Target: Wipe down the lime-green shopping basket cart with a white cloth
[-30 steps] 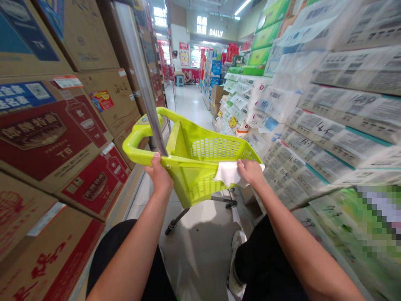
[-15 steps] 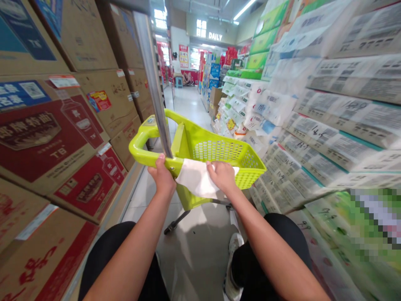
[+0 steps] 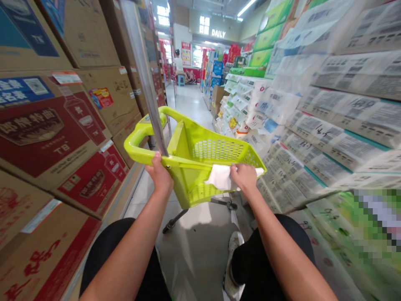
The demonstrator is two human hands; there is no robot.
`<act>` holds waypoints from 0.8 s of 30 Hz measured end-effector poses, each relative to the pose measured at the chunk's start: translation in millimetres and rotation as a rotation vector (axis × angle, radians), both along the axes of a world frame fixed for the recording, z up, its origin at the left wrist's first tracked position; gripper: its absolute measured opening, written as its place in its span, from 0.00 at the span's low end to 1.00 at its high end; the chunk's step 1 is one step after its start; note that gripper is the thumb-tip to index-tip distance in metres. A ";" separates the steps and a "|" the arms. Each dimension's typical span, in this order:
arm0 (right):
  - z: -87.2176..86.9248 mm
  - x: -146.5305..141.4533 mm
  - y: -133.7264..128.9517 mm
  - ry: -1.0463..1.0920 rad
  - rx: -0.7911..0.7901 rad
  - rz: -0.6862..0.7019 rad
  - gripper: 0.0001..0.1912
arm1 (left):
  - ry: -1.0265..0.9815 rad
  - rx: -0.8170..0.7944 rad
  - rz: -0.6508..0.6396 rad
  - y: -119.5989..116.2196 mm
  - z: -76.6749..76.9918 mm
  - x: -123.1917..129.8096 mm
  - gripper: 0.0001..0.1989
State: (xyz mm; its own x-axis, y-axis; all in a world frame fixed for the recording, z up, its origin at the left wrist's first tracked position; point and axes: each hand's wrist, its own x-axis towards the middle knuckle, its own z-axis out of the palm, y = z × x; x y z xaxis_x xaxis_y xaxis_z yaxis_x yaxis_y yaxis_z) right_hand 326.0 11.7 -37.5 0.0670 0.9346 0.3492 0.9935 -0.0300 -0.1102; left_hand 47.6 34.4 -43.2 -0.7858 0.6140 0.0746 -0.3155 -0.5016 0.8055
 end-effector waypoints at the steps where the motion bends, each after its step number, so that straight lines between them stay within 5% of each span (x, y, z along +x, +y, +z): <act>1: 4.1 -22.4 -4.6 0.020 0.016 0.066 0.24 | 0.000 0.004 -0.006 -0.3 -0.2 0.7 0.19; 5: 21.8 -107.7 -21.8 0.112 0.128 0.270 0.24 | -0.014 0.006 -0.007 -4.4 1.6 -1.3 0.18; 8: 26.1 -130.6 -26.4 0.099 0.132 0.341 0.25 | 0.006 0.011 0.026 -7.3 6.5 -9.7 0.16; 11: 17.3 -105.9 -23.7 0.031 0.111 0.359 0.26 | 0.044 0.042 0.000 -7.1 14.3 -20.2 0.13; 19: -11.1 32.6 -2.2 -0.052 -0.001 0.113 0.23 | 0.032 0.093 0.075 -0.6 21.5 -35.3 0.13; 24: -8.9 31.3 3.1 -0.043 -0.005 0.008 0.25 | 0.067 0.109 0.073 0.8 17.6 -31.1 0.16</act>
State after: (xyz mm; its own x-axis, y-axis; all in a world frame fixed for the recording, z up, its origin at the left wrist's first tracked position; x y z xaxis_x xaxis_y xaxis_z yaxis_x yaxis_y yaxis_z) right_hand 357.3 14.8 -46.4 0.0441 0.9370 0.3465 0.9975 -0.0222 -0.0669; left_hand 16.5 35.3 -25.6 -0.8192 0.5406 0.1915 -0.2225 -0.6073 0.7627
